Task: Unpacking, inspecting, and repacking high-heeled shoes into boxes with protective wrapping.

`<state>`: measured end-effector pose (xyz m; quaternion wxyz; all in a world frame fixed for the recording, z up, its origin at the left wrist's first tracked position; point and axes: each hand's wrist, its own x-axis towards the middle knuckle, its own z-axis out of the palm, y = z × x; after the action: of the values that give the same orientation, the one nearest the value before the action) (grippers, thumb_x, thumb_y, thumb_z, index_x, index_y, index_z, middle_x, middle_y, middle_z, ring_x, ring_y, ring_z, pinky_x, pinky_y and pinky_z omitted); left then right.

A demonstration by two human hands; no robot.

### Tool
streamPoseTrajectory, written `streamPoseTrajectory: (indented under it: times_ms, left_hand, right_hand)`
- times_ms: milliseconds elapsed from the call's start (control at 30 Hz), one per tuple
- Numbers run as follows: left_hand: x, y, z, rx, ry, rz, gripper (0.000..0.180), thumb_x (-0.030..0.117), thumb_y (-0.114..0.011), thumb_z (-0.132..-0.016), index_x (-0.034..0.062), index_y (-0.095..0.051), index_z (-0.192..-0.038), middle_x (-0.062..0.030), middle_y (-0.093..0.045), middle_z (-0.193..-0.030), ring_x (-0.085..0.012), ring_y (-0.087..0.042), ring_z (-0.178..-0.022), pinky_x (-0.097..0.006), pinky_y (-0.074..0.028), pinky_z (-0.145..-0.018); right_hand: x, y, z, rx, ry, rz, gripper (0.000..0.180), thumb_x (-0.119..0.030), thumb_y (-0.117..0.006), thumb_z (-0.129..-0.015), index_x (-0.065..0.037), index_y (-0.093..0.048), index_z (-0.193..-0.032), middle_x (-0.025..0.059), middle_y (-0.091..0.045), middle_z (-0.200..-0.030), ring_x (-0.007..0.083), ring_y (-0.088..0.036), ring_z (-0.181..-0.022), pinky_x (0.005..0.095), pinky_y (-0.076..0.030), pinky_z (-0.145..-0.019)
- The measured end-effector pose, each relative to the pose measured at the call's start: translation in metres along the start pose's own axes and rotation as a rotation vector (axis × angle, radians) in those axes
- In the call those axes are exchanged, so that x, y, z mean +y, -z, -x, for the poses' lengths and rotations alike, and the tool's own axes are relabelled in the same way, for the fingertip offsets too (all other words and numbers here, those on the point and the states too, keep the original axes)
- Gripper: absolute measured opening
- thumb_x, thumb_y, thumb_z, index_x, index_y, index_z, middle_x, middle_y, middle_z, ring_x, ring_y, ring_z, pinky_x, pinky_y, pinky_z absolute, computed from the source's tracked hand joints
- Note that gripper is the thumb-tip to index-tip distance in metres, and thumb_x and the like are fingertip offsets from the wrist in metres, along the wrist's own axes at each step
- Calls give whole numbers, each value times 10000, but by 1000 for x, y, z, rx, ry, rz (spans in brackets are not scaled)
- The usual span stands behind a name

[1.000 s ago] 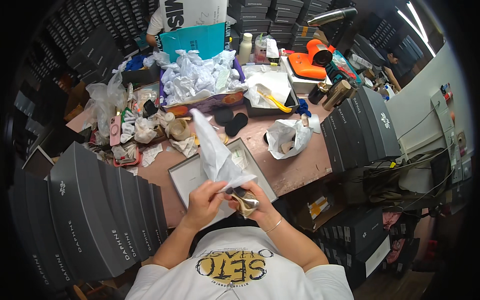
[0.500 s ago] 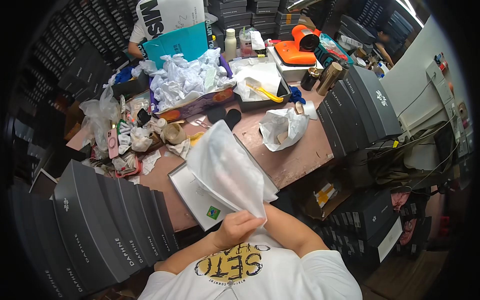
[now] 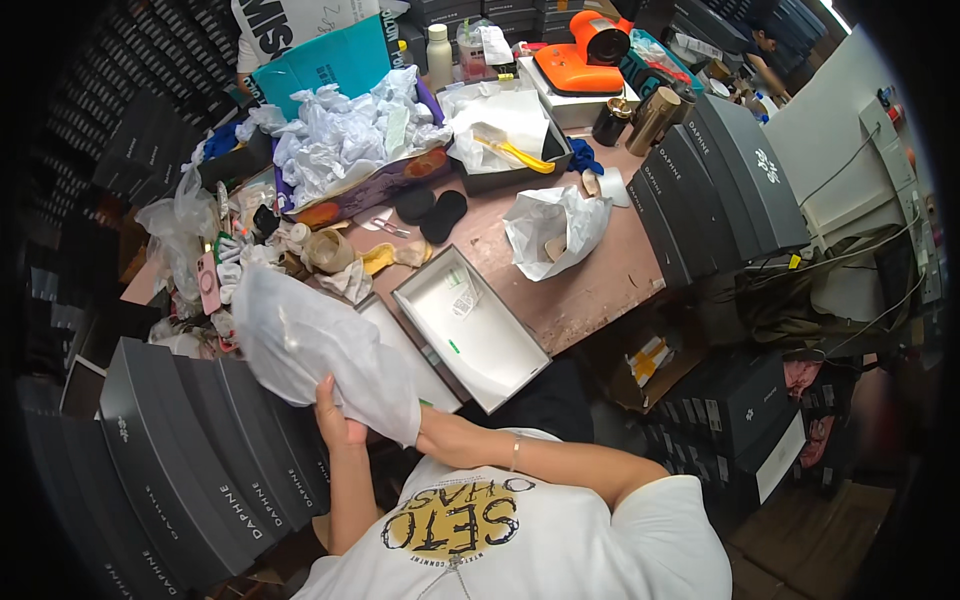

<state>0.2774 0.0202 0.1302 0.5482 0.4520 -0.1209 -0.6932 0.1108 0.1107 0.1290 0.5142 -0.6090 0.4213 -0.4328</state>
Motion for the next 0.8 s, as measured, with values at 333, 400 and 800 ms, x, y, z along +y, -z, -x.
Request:
streamPoseTrajectory:
  times_ms: [333,400,800]
  left_hand:
    - [-59,-81,11,-1417,-76,-1400,627,306,-803,-706,13,-568,-1208,-114,-599,-1179,-259,-577,-1060,-404,-376,-1015]
    - [-89,-78,-13,-1637,-265,-1923,589,390,-756,-712,64,-615,-1183,-111,-632,-1130,-346,-583,-1036,-466,-316,-1053]
    - [-140,-96,-98,-1959,155,-2403,638,443,-807,-634,91,-635,-1137,-122,-672,-1039,-304,-626,-1017,-379,-493,-825]
  right_hand:
    - [-29,90,97,1005,-309,-828,445,-149,-650,-871,19,-487,-1250,107,-590,-1185,218,-587,-1076,366,-464,-962]
    - [-29,106,127,922,-426,-679,511,-169,-696,-835,23,-484,-1259,104,-589,-1186,215,-573,-1088,360,-456,-958]
    - [-44,161,134,315,-742,-561,657,-347,-756,-777,45,-519,-1248,84,-611,-1140,153,-568,-1023,307,-465,-908]
